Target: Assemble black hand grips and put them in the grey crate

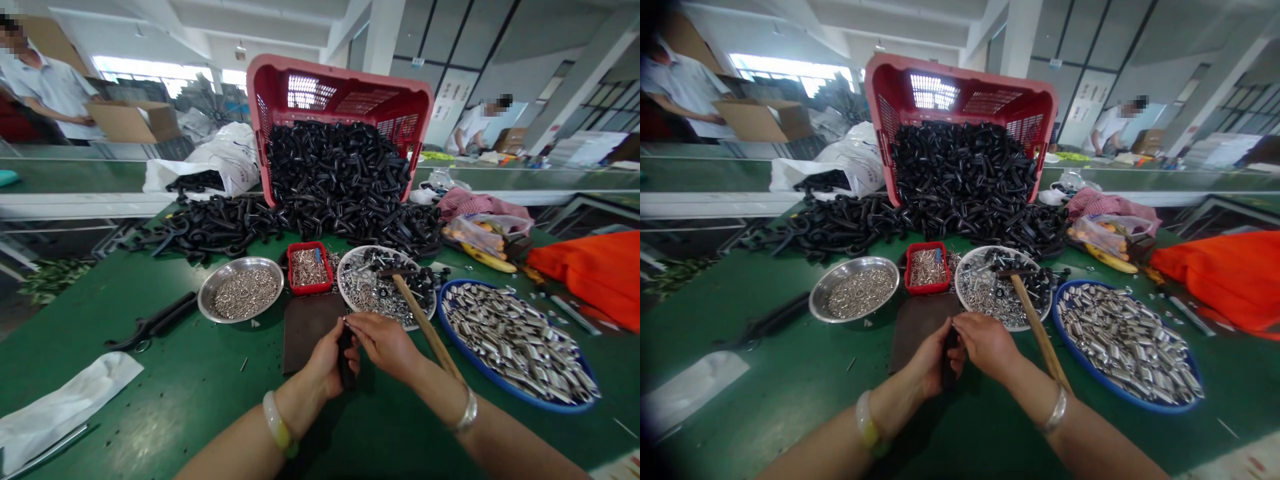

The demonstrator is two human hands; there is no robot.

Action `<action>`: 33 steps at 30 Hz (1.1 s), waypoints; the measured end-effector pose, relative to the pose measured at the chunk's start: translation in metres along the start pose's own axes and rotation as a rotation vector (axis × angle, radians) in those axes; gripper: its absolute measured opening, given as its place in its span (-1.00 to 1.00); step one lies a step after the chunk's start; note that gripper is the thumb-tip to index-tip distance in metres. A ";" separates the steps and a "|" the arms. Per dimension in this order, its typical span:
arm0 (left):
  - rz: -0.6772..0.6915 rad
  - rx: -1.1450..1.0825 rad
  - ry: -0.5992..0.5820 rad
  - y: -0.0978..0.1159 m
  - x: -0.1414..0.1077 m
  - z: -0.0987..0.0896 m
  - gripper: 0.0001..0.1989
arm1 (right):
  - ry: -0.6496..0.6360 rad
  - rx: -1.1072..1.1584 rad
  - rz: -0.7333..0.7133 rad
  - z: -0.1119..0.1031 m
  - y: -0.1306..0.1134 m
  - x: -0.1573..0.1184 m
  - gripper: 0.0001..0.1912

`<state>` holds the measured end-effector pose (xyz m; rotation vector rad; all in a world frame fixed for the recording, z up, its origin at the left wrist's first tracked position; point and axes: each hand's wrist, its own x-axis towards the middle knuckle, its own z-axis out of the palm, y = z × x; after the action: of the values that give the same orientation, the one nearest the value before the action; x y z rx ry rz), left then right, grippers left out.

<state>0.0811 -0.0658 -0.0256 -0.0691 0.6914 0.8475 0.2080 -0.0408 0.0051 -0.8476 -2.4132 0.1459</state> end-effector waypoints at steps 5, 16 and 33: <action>0.047 0.064 0.001 0.005 -0.004 0.000 -0.61 | 0.057 -0.044 -0.033 -0.002 0.004 -0.001 -0.82; 0.207 0.168 0.028 0.004 -0.011 0.005 -0.67 | -0.165 -0.019 0.146 -0.008 0.000 0.005 -0.83; 0.236 0.051 0.026 0.027 -0.008 -0.003 -0.78 | -0.349 -0.542 0.595 -0.043 0.105 0.064 -0.69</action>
<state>0.0569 -0.0540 -0.0178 0.0482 0.7551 1.0556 0.2476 0.0781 0.0421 -1.9163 -2.4657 -0.1606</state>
